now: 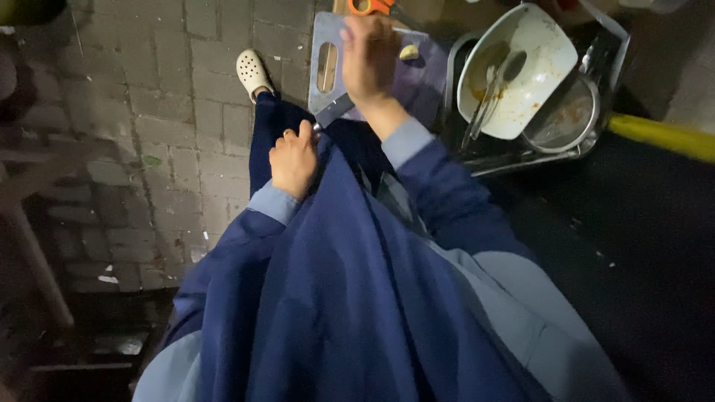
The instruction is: The person places garlic cloves on a cutting board and uses a knife to slice and mince them. The person repeatedly chops the garlic into smaller pieces and gathers them into a pile on the board.
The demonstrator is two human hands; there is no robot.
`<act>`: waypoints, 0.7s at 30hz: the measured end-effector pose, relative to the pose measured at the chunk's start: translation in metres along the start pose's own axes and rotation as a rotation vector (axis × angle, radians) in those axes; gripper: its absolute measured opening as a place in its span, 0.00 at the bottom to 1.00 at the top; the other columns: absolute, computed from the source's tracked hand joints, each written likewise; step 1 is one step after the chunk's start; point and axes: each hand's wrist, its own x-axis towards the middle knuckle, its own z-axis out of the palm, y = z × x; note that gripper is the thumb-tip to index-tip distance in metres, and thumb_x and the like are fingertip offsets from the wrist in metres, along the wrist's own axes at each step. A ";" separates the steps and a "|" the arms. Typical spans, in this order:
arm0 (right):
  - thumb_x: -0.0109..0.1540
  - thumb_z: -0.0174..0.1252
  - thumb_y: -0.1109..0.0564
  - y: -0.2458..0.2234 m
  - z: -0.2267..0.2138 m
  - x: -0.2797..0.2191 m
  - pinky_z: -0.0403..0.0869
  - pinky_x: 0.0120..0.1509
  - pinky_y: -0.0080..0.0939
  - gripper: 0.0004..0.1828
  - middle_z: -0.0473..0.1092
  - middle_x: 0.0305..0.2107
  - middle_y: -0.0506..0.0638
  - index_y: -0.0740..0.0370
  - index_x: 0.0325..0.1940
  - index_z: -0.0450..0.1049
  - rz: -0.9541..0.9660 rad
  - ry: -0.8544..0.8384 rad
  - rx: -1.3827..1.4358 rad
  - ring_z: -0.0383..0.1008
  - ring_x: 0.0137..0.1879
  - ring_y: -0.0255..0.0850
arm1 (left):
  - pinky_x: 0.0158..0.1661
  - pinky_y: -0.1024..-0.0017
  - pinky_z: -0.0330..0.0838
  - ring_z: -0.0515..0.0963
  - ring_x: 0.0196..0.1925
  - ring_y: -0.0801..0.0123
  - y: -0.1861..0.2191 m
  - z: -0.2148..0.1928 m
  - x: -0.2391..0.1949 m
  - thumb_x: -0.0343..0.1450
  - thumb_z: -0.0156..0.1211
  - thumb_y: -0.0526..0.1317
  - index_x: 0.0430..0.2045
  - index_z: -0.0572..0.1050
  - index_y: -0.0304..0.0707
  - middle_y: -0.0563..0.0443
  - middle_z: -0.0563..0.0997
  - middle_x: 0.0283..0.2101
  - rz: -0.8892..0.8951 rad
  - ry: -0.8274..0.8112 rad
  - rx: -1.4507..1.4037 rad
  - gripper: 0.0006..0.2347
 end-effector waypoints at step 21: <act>0.68 0.54 0.63 0.063 -0.104 0.038 0.72 0.40 0.57 0.11 0.69 0.43 0.60 0.62 0.55 0.69 0.319 -0.466 -0.036 0.74 0.41 0.59 | 0.23 0.44 0.69 0.77 0.29 0.39 -0.006 -0.027 0.007 0.79 0.44 0.52 0.44 0.67 0.41 0.37 0.75 0.33 0.036 -0.122 -0.204 0.14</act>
